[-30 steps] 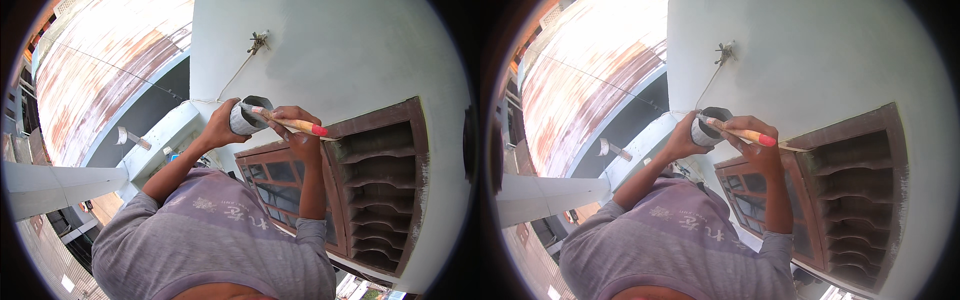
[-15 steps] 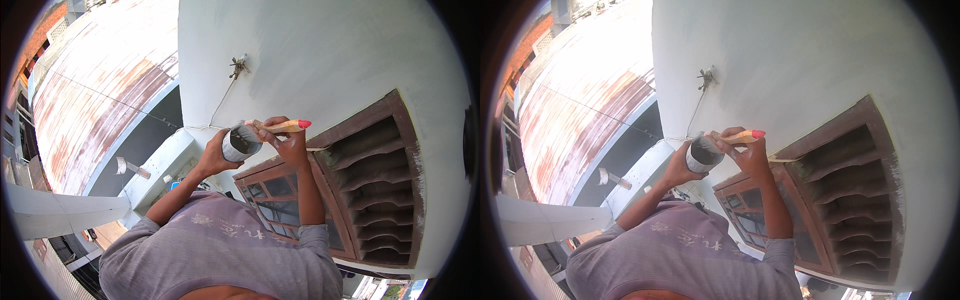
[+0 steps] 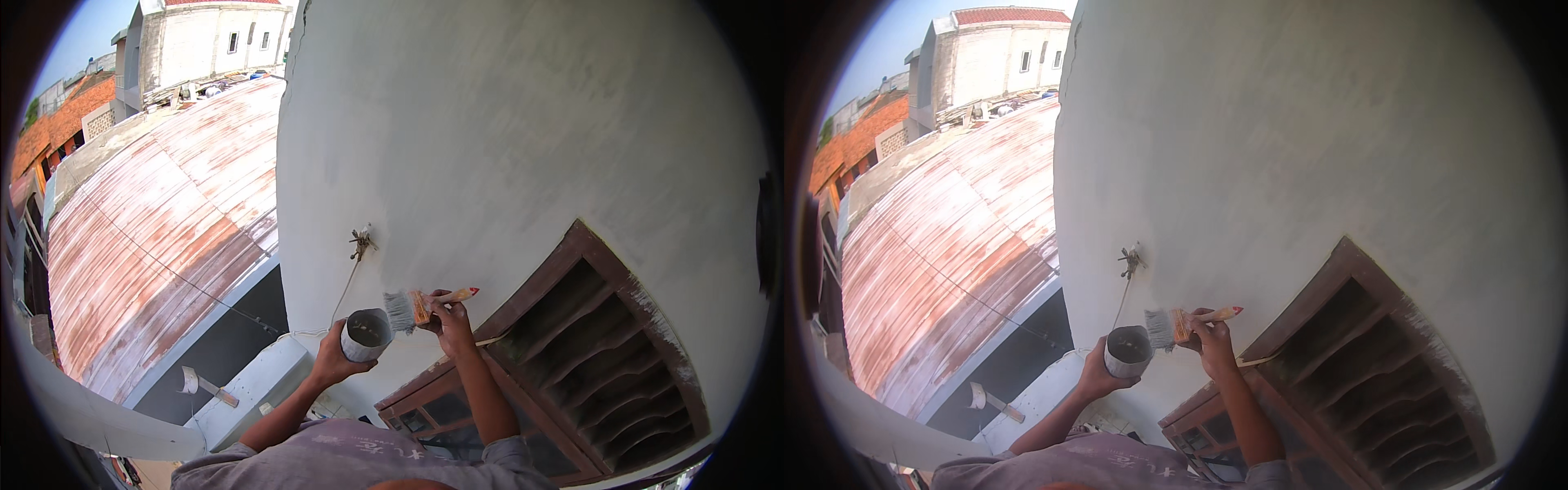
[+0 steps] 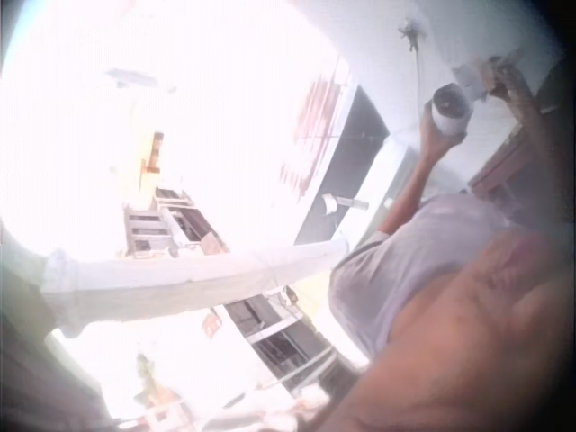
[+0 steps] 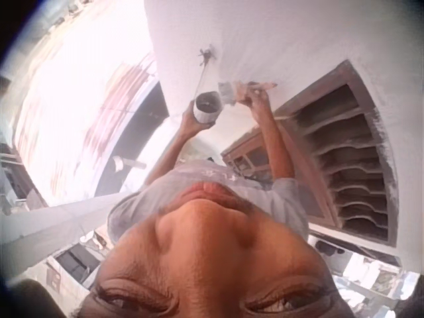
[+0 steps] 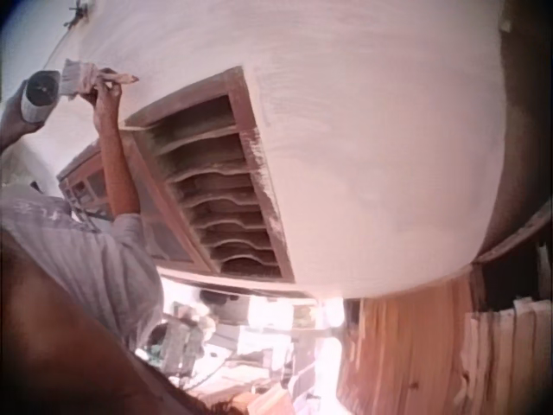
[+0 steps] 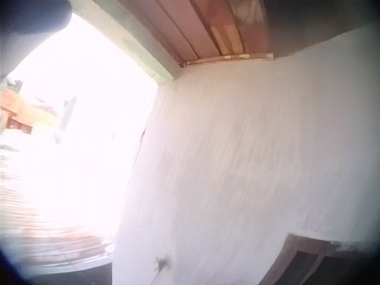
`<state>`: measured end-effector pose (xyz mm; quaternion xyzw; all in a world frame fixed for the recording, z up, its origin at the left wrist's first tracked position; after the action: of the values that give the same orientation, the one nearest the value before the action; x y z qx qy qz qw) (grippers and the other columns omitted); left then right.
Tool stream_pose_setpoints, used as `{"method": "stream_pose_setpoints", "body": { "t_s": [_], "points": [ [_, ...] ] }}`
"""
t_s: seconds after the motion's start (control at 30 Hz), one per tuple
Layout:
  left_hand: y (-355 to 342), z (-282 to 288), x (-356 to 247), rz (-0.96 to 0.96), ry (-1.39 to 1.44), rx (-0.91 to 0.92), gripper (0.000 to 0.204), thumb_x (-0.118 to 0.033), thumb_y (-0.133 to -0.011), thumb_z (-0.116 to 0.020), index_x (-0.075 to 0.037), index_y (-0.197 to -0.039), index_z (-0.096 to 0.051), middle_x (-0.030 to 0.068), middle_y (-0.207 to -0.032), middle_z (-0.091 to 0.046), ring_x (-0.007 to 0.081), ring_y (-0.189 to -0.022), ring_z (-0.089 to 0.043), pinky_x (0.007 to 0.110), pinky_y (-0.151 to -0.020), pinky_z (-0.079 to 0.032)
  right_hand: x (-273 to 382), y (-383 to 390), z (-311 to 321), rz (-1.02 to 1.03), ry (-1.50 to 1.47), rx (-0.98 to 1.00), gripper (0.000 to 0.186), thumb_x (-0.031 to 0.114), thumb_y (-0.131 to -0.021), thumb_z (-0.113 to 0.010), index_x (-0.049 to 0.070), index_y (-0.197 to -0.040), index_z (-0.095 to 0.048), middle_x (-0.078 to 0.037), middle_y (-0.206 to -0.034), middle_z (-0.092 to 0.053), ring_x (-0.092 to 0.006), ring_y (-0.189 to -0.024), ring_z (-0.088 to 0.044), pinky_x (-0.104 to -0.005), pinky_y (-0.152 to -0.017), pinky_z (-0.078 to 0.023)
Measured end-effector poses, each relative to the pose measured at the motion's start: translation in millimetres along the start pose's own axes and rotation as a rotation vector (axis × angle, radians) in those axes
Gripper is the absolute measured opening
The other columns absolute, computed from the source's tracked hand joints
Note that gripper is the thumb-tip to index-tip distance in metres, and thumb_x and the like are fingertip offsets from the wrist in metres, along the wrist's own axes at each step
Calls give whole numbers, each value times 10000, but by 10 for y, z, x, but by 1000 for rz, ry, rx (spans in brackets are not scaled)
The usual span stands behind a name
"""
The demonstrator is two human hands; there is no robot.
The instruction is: The person paints a white exterior wall and a vertical column on a rooftop balcony using a paintbrush and a small paint can. They repeatedly dip the brush into the can and apply white paint to the wall and column surfaces.
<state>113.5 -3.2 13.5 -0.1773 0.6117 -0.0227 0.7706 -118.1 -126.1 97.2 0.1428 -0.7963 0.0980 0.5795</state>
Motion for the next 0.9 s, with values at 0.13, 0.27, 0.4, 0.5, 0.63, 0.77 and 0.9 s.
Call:
{"method": "stream_pose_setpoints", "body": {
  "t_s": [0.13,0.27,0.4,0.5,0.63,0.77,0.9],
  "points": [
    [-100,73,-19,-33,19,11,936,-230,-604,-985,-14,-1375,-501,164,-1267,-692,285,-1202,-678,420,-1044,-527,76,-123,71,-18,-7,39,217,151,-1034,-670,109,-1222,-571,-72,-1133,-671,-195,-997,-716,-362,-782,-670],
    [-107,149,-17,-26,76,-28,908,-268,-609,-975,10,-1347,-525,187,-1220,-698,316,-1152,-694,434,-1013,-533,648,-268,-206,58,52,15,215,145,-1040,-657,102,-1228,-563,-74,-1131,-674,-194,-997,-720,-357,-782,-669],
    [-67,133,135,5,119,-22,914,-294,-601,-977,24,-1329,-524,192,-1182,-706,319,-1130,-701,438,-988,-542,1575,-537,-728,232,125,81,202,131,-1036,-649,89,-1213,-561,-66,-1120,-683,-166,-965,-740,-313,-744,-688],
    [4,162,162,39,132,-43,919,-316,-596,-978,39,-1309,-522,204,-1166,-716,327,-1118,-710,440,-975,-552,2386,-809,-1269,374,251,132,317,173,-989,-723,46,-1220,-547,-100,-1164,-639,-209,-1039,-713,-348,-827,-679],
    [65,280,319,71,101,-88,934,-333,-595,-979,46,-1313,-517,218,-1176,-718,330,-1113,-718,439,-969,-560,3432,-1258,-2077,615,411,183,328,150,-965,-750,20,-1195,-554,-121,-1191,-627,-230,-1057,-707,-350,-863,-684],
    [60,290,394,83,113,-123,936,-336,-587,-983,43,-1309,-525,211,-1171,-719,323,-1104,-720,435,-966,-562,4391,-1677,-2541,897,512,111,304,152,-949,-777,27,-1166,-606,-112,-1168,-664,-215,-1014,-720,-336,-843,-678],
    [69,454,449,107,123,-192,915,-315,-578,-989,29,-1295,-537,198,-1161,-722,311,-1087,-722,425,-948,-567,5104,-1749,-3200,1291,768,-209,208,144,-961,-736,63,-1144,-678,-89,-993,-729,-215,-888,-743,-347,-765,-650]
  ]
}}
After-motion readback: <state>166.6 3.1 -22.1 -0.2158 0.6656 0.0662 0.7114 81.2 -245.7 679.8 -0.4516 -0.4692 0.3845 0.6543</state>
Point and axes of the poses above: each hand's wrist, its own y-axis away from the middle knuckle, its own z-axis out of the back of the hand, x = y × z, the point moved 1 cm from there along -y, towards the middle knuckle
